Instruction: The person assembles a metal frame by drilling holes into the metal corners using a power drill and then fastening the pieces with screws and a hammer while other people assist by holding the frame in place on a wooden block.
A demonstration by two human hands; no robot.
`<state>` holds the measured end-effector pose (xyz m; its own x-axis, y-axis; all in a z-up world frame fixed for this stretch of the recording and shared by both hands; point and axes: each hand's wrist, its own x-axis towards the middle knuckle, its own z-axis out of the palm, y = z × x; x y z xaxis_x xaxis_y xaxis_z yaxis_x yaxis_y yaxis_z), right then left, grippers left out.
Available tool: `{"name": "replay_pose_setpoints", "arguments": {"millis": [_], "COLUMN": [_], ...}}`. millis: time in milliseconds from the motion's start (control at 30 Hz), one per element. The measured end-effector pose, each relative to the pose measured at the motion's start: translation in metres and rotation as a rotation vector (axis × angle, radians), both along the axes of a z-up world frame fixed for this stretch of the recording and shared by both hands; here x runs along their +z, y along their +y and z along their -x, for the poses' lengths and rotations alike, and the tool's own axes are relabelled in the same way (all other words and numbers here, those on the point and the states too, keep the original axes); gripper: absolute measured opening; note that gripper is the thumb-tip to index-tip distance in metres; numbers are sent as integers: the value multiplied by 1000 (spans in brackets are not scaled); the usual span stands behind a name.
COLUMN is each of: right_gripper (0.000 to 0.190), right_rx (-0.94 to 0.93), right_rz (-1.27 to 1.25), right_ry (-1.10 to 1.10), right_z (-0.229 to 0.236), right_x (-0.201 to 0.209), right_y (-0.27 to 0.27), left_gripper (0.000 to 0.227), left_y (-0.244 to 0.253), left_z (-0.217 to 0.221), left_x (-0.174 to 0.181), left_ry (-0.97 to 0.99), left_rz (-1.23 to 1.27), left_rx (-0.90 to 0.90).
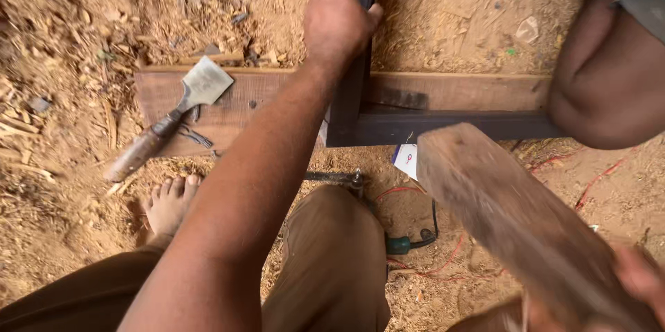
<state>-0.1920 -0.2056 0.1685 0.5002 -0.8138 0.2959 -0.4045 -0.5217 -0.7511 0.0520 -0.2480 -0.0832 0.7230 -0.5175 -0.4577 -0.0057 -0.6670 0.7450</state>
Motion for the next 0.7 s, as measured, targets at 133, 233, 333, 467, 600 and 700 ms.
{"name": "replay_pose_setpoints", "arguments": {"millis": [133, 233, 333, 467, 600, 700], "right_gripper": [47, 55, 63, 67, 68, 69], "right_rx": [-75, -116, -151, -150, -102, -92], "right_rz": [-94, -126, -137, -38, -7, 39], "right_ry": [-66, -92, -126, -141, -113, -97], "right_z": [-10, -19, -27, -33, -29, -25], "right_x": [-13, -15, -12, -7, -14, -24], "right_y": [24, 37, 45, 40, 34, 28], "left_gripper": [93, 80, 70, 98, 84, 85], "left_y": [-4, -4, -3, 0, 0, -4], "left_z": [1, 1, -2, -4, -3, -2], "left_x": [-2, -9, -8, 11, 16, 11], "left_ry": [39, 40, 36, 7, 94, 58], "left_rz": [-13, -22, -27, 31, -22, -40], "left_rx": [-1, -23, -42, 38, 44, -12]}}
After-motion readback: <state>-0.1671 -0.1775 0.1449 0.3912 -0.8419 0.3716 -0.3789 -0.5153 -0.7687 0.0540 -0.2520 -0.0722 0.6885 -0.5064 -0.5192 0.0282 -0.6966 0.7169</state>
